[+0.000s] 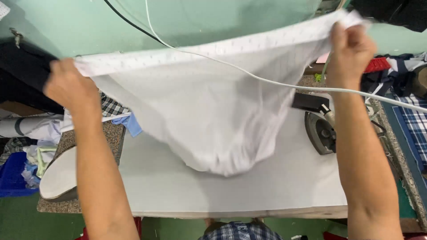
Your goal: The person irons a white polka-dotted shirt on a flat ironing board using a steam iron and a black pressing block. They repeatedly smooth the fabric, reposition the shirt, and press different sections including the collar and body to remove wrinkles.
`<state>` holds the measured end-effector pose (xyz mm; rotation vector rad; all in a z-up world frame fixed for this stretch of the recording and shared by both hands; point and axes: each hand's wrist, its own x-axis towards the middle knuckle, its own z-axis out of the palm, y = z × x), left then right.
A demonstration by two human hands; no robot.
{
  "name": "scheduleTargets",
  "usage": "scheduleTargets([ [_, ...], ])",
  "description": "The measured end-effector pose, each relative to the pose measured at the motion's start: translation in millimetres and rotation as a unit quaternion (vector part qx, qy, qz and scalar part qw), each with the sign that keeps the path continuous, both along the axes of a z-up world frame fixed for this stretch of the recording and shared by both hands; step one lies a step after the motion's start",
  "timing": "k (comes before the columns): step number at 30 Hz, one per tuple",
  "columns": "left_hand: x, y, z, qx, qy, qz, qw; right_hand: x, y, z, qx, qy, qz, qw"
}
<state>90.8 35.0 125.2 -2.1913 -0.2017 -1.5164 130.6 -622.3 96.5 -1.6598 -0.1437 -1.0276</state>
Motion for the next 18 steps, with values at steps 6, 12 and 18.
scheduleTargets([
  [6,-59.0,-7.8,63.7,0.053,-0.128,-0.039,0.990,-69.6,14.2,21.8,-0.005,-0.066,0.064,0.996],
  [12,-145.2,-21.6,-83.5,-0.050,0.056,-0.101,0.992,-158.9,-7.1,-116.2,0.035,0.141,0.018,0.989],
  [18,-201.8,-34.9,-227.5,-0.082,0.176,-0.112,0.975,-230.7,14.5,-198.6,0.065,0.363,0.070,0.927],
])
